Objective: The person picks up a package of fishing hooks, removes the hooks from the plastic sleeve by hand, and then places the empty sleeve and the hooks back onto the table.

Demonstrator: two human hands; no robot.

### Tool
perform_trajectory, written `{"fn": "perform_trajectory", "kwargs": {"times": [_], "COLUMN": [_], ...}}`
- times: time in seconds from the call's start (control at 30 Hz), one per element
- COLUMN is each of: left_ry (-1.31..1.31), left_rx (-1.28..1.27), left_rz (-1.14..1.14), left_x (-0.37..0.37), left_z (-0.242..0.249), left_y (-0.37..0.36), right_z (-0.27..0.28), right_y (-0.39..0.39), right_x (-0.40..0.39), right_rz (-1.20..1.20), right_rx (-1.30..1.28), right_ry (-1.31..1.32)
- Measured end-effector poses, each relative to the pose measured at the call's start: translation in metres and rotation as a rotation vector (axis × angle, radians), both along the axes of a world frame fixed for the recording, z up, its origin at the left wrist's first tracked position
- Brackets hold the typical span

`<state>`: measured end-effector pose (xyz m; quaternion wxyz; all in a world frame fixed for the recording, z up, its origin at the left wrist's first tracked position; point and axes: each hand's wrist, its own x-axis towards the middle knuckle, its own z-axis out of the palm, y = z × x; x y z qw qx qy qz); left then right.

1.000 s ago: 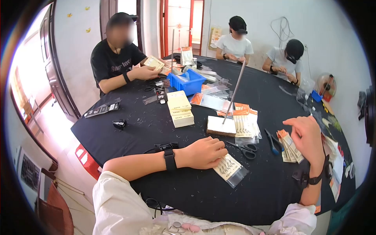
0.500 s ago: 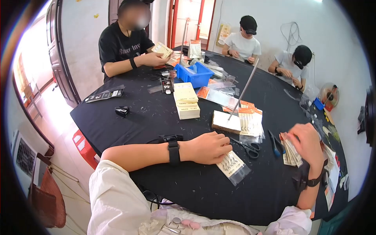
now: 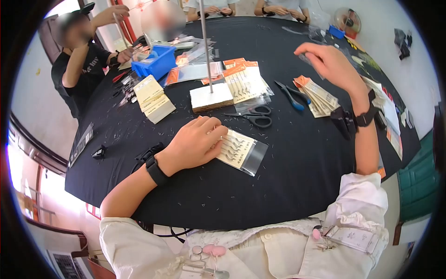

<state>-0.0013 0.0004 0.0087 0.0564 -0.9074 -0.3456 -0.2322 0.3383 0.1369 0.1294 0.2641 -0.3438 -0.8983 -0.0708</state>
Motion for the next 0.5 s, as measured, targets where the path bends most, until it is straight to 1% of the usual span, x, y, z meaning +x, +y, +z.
{"fn": "perform_trajectory", "kwargs": {"times": [0.1, 0.17, 0.2, 0.3, 0.43, 0.5], "left_ry": [0.0, 0.014, 0.006, 0.009, 0.014, 0.012], "left_rx": [-0.011, -0.028, -0.009, -0.01, -0.014, -0.011], "left_rz": [0.001, 0.002, -0.001, 0.003, 0.009, 0.006], "left_x": [0.001, 0.001, 0.002, 0.002, 0.002, 0.002], "left_z": [0.003, 0.003, 0.003, 0.004, 0.004, 0.004], "left_y": [0.001, 0.0, 0.001, 0.001, 0.0, 0.0], "right_z": [-0.006, -0.014, -0.012, 0.002, -0.005, -0.021], "right_y": [0.011, 0.017, 0.018, 0.018, 0.026, 0.038], "right_x": [0.004, 0.005, 0.006, 0.006, 0.009, 0.016], "right_rz": [-0.017, 0.063, 0.057, -0.166, -0.149, -0.02], "right_rx": [-0.064, -0.027, -0.03, -0.238, -0.172, -0.116], "right_ry": [-0.029, 0.032, 0.035, -0.193, -0.218, 0.032]}}
